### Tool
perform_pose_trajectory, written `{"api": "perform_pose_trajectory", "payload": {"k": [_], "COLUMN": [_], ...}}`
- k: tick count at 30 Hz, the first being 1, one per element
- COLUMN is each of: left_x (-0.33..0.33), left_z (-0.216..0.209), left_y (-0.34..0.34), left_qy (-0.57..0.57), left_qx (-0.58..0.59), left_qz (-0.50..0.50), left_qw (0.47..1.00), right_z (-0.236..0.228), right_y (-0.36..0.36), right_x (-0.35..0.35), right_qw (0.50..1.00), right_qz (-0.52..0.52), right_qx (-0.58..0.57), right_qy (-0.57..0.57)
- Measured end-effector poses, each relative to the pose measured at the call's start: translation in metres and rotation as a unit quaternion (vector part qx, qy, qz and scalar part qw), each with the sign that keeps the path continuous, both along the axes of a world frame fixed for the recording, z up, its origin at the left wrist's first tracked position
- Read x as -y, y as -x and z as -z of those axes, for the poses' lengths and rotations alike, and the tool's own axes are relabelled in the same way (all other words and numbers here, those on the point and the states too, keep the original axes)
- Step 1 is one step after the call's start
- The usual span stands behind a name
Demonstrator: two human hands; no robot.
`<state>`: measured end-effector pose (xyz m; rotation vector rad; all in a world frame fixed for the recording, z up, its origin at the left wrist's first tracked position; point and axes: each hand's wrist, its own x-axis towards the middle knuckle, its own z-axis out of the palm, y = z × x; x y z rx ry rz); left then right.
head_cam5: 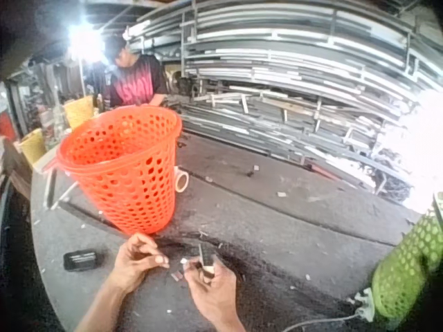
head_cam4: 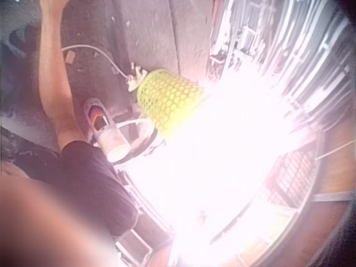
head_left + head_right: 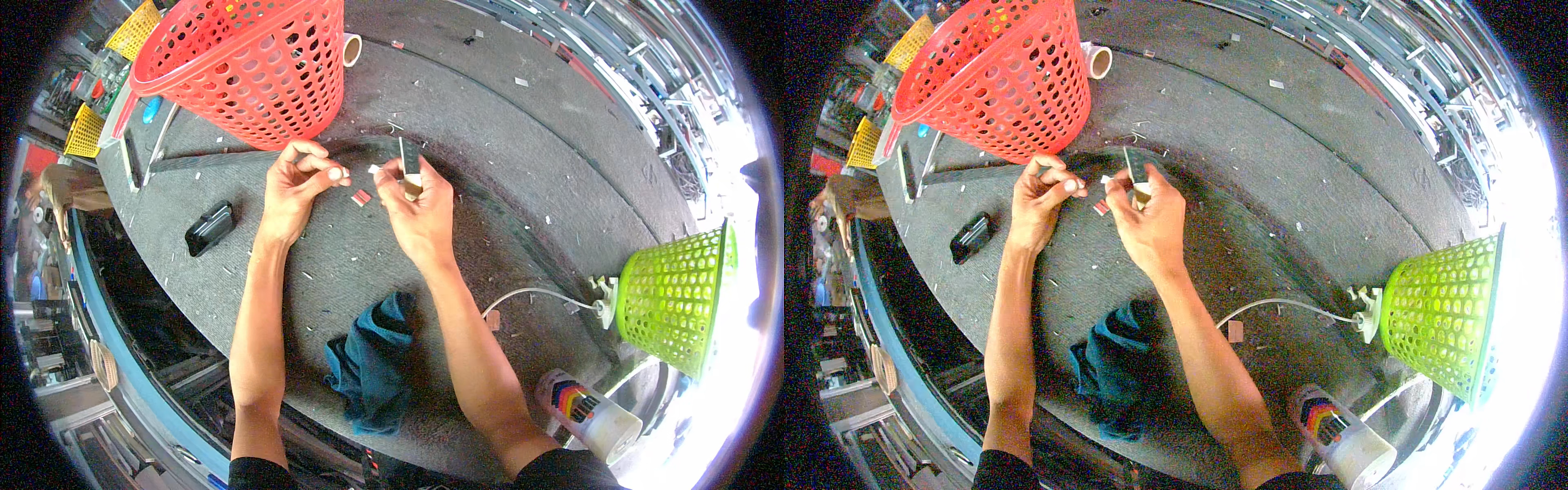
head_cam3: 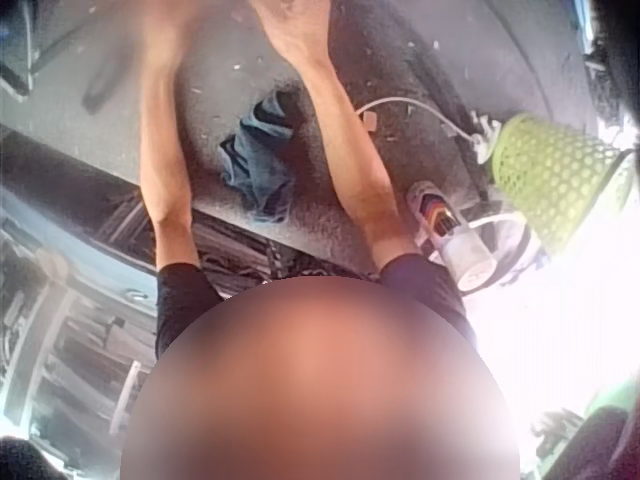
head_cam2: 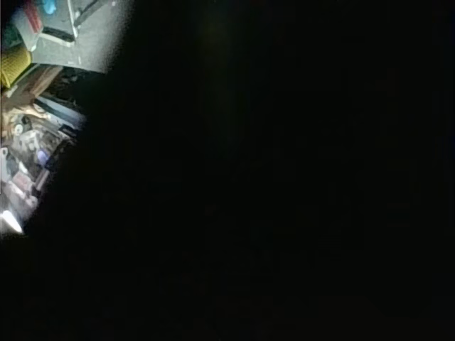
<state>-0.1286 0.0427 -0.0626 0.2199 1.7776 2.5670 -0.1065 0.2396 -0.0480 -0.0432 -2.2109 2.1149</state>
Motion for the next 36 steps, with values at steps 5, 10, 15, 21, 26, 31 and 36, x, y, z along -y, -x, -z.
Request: {"api": "perform_pose_trajectory", "payload": {"k": [5, 10, 15, 21, 26, 31, 36], "left_x": [0.0001, -0.0009, -0.0035, -0.0028, -0.0011, -0.0012, -0.0029], "left_z": [0.0013, 0.0008, -0.0016, -0.0027, -0.0031, -0.0049, -0.0067], "left_y": [0.0003, 0.0001, -0.0023, -0.0034, -0.0037, -0.0045, -0.0045], "left_qy": [0.038, 0.061, 0.079, 0.092, 0.110, 0.099, 0.119], "left_qx": [-0.003, -0.007, -0.002, 0.006, 0.000, -0.003, 0.013], "left_qz": [0.006, 0.012, 0.010, 0.015, 0.027, 0.033, 0.018], "left_qw": [0.999, 0.998, 0.997, 0.996, 0.994, 0.994, 0.993], "right_z": [-0.0101, -0.0115, -0.0106, -0.0088, -0.0064, -0.0059, -0.0043], "right_y": [-0.0066, -0.0052, -0.0059, -0.0046, -0.0045, -0.0039, -0.0042], "right_x": [0.0049, 0.0084, 0.0061, 0.0081, 0.0083, 0.0076, 0.0061], "right_qw": [0.999, 0.999, 0.998, 0.997, 0.997, 0.995, 0.995], "right_qz": [-0.020, -0.027, -0.026, -0.012, -0.014, -0.028, -0.037], "right_qx": [-0.005, -0.039, -0.008, -0.015, -0.014, -0.026, -0.014], "right_qy": [-0.036, -0.028, -0.059, -0.079, -0.069, -0.094, -0.095]}}
